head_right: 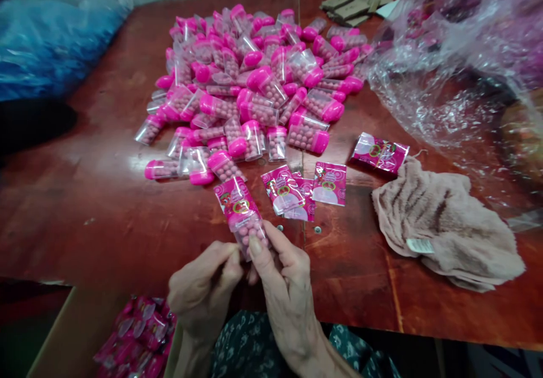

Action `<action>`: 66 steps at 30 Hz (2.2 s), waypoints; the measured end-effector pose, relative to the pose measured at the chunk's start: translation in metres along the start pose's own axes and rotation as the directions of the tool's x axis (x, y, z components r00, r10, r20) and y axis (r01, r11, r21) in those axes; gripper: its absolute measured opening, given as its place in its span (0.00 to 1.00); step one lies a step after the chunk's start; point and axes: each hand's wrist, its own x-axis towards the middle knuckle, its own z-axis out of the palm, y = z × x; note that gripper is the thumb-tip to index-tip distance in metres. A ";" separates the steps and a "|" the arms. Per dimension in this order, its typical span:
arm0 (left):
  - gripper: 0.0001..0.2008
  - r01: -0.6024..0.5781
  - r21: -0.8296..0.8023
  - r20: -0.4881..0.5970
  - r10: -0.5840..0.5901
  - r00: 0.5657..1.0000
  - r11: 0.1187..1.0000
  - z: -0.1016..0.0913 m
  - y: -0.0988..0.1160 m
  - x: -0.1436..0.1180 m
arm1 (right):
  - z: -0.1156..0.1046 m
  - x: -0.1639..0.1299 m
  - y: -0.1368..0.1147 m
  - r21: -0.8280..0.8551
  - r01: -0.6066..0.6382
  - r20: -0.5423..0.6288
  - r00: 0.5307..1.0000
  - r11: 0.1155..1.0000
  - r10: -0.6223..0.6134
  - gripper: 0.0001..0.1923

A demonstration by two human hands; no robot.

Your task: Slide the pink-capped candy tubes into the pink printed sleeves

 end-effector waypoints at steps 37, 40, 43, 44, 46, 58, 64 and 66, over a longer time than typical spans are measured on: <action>0.11 0.485 -0.854 0.285 -0.611 0.739 0.188 0.002 0.019 0.014 | 0.009 -0.010 0.002 -0.133 0.033 0.261 0.965 0.991 0.003 0.17; 0.09 0.484 -0.857 0.289 -0.609 0.738 0.179 0.007 0.032 0.011 | 0.010 -0.021 -0.001 -0.223 0.120 0.189 0.979 0.968 -0.078 0.15; 0.09 0.492 -0.856 0.319 -0.588 0.743 0.157 0.011 0.043 0.006 | 0.008 -0.030 -0.007 -0.260 0.225 0.114 0.973 0.939 -0.201 0.13; 0.09 0.497 -0.854 0.330 -0.581 0.744 0.152 0.011 0.045 0.004 | 0.007 -0.032 -0.009 -0.274 0.257 0.094 0.966 0.927 -0.240 0.12; 0.08 0.503 -0.850 0.340 -0.568 0.750 0.155 0.010 0.047 0.001 | 0.006 -0.034 -0.013 -0.293 0.308 0.085 0.951 0.905 -0.296 0.11; 0.06 0.430 -0.869 0.268 -0.496 0.826 0.246 0.001 0.060 0.010 | 0.003 -0.047 -0.008 -0.190 0.364 0.167 0.927 0.912 -0.336 0.15; 0.10 0.458 -0.841 0.306 -0.447 0.841 0.287 0.009 0.061 -0.008 | -0.003 -0.055 -0.013 -0.304 0.377 0.189 0.924 0.875 -0.332 0.19; 0.11 0.454 -0.831 0.306 -0.419 0.855 0.320 0.008 0.063 -0.013 | -0.003 -0.056 -0.012 -0.318 0.369 0.189 0.928 0.874 -0.323 0.20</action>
